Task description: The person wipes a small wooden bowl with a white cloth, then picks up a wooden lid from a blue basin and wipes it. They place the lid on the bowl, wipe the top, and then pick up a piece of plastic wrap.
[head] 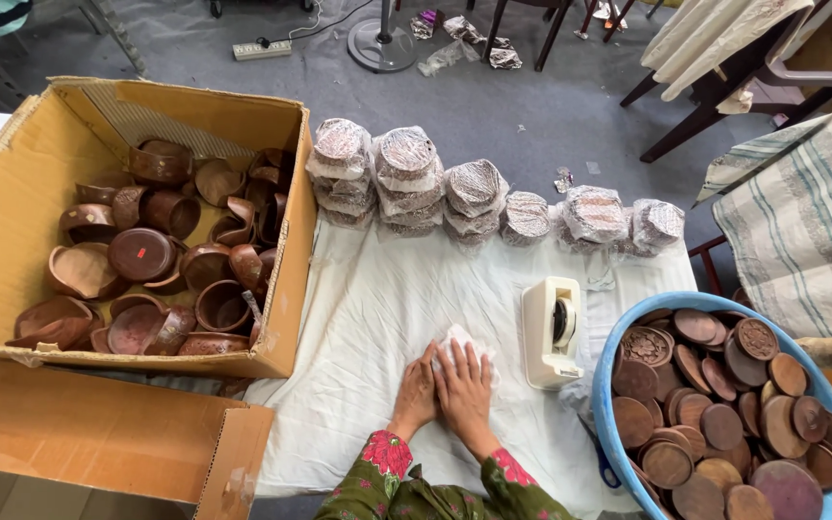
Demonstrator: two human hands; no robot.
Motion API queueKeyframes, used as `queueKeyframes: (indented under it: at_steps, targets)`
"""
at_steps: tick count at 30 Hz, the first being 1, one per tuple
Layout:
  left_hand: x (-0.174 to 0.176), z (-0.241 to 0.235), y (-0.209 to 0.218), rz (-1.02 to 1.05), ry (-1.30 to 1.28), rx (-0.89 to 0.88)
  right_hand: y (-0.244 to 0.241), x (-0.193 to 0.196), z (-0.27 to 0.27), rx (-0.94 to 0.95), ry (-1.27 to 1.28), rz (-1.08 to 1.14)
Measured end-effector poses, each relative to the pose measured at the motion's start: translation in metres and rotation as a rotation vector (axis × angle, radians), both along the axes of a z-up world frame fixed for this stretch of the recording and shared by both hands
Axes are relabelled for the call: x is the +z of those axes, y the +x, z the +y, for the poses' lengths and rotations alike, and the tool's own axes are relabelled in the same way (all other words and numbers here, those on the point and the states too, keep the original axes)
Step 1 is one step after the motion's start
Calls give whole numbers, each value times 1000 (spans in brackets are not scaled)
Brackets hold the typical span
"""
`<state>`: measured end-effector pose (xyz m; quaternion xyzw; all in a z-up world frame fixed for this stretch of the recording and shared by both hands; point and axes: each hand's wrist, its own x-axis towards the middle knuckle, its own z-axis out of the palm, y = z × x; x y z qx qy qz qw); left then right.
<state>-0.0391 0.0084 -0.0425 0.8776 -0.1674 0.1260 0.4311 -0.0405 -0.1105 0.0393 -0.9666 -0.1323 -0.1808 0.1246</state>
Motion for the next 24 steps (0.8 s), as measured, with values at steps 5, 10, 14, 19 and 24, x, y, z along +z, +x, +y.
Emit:
queueKeyframes:
  at_steps: [5, 10, 14, 19, 24]
  targets:
    - [22, -3, 5, -30, -1, 25, 7, -2, -14, -74, 115, 39]
    - [66, -2, 9, 34, -80, -42, 63, -57, -58, -268, 553, 296]
    - [70, -12, 21, -118, 191, -30, 88, -45, -62, -215, 851, 421]
    - [92, -10, 14, -389, 429, -37, 77, -52, -60, -133, 1211, 476]
    - [113, -19, -10, 5, -355, -99, 58, -82, -78, -195, 1528, 647]
